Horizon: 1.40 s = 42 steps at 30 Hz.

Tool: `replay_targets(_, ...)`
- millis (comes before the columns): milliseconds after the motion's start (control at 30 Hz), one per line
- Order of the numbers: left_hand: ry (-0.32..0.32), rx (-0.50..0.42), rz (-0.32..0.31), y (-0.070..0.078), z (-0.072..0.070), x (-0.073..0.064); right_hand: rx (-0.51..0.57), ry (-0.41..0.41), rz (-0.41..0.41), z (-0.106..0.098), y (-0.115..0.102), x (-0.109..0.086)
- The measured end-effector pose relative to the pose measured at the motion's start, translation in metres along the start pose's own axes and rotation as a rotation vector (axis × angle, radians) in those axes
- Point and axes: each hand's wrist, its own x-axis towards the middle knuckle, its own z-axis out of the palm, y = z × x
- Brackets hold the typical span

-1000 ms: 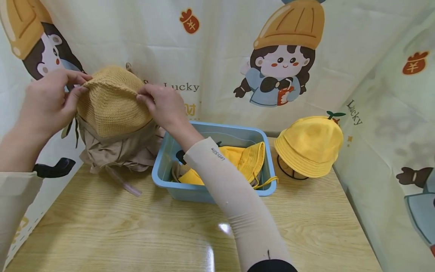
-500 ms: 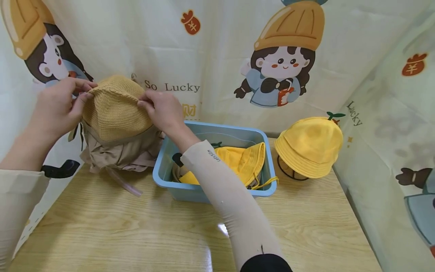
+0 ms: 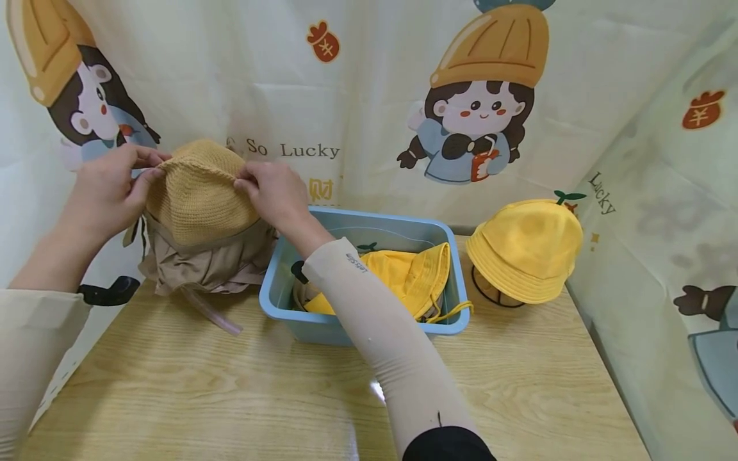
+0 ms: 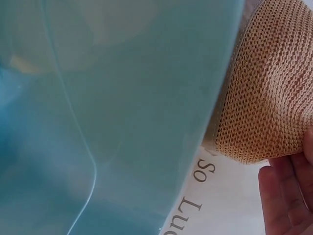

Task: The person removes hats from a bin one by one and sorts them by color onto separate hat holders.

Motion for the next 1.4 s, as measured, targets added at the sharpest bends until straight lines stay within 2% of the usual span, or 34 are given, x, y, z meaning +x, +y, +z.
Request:
replay_targets(167,-0.019,0.003,-0.006,-0.004,0.001,-0.001,-0.053,-0.031,0.022,0.004,-0.002,0.000)
replay_targets(433,-0.092,-0.009,-0.037,-0.006,0.004,-0.003,-0.108,-0.052,0.046,0.008,-0.001,-0.002)
replay_targets(600,-0.123,-0.055,-0.075,-0.004,0.009,-0.005,-0.090,-0.105,0.060,0.008,-0.001,-0.005)
replay_targets(700,-0.137,-0.177,-0.142,-0.001,0.015,-0.007,-0.051,-0.127,0.066,0.007,0.002,-0.005)
replay_targets(800,-0.155,-0.273,-0.222,0.002,0.027,-0.007,0.044,-0.136,0.067,0.004,0.003,-0.001)
replay_targets(933,-0.141,-0.263,-0.267,0.006,0.046,-0.009,0.213,-0.133,0.039,-0.001,0.001,0.009)
replay_targets(1033,-0.114,-0.244,-0.276,0.008,0.057,-0.010,0.275,-0.127,-0.004,-0.001,0.000,0.019)
replay_targets(1100,-0.112,-0.243,-0.286,0.008,0.061,-0.010,0.280,-0.135,-0.034,0.003,-0.001,0.026)
replay_targets(1233,-0.110,-0.241,-0.300,0.007,0.065,-0.013,0.251,-0.237,-0.040,0.013,-0.005,0.034)
replay_targets(1400,-0.092,-0.208,-0.306,0.006,0.061,-0.018,0.170,-0.371,-0.036,0.019,-0.017,0.040)
